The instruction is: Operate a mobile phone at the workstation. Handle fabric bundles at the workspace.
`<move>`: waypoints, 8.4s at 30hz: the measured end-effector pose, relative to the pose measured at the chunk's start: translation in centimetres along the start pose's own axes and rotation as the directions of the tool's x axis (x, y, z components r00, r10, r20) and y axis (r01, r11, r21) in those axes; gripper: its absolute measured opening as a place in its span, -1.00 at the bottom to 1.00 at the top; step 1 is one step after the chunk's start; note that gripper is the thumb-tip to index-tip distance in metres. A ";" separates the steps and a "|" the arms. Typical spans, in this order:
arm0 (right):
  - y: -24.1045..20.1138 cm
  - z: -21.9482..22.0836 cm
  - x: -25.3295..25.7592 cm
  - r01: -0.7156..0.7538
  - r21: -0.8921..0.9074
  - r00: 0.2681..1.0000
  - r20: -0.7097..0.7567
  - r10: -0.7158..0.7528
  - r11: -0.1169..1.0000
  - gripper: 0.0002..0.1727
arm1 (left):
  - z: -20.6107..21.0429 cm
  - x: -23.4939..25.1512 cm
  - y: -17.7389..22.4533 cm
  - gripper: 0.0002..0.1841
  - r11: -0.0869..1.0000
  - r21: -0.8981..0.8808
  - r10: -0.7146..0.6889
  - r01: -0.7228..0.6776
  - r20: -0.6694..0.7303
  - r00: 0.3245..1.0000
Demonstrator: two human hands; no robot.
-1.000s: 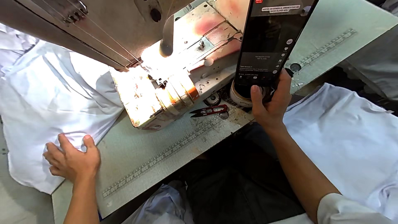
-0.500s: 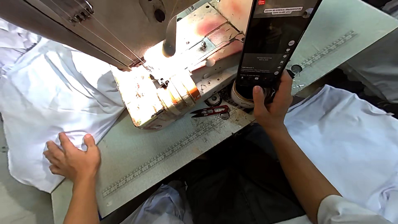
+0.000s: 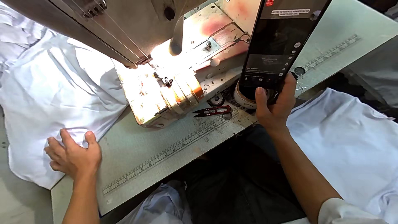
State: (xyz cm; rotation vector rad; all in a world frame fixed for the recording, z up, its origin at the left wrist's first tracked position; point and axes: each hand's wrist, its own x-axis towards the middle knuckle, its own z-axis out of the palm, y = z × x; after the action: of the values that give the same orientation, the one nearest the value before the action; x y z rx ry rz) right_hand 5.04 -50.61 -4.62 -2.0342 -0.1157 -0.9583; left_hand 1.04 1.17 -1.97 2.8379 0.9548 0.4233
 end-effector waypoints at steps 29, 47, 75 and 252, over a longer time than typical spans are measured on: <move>0.2 0.0 -0.1 -0.012 0.021 1.000 0.006 0.012 1.000 -0.33 | 0.3 0.1 -0.2 -0.13 1.000 0.008 0.003 -0.003 -0.009 1.000; 0.5 -0.1 -0.2 0.035 0.072 0.999 0.008 -0.036 0.997 -0.39 | 0.1 0.0 -0.1 -0.14 1.000 0.023 0.009 -0.009 -0.001 1.000; 0.3 0.0 -0.3 -0.011 0.018 1.000 0.009 0.010 1.000 -0.32 | 0.2 0.1 -0.1 -0.15 1.000 0.005 0.008 -0.008 -0.003 1.000; 0.1 0.1 -0.3 0.006 -0.070 1.000 0.001 -0.006 0.998 -0.27 | 0.0 0.0 0.0 -0.14 1.000 0.018 0.024 -0.024 -0.006 1.000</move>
State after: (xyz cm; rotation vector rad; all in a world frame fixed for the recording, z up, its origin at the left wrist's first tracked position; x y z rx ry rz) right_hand 4.93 -50.52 -4.96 -2.0988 -0.0897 -0.9777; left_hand 1.05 1.19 -1.98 2.8684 0.9317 0.4289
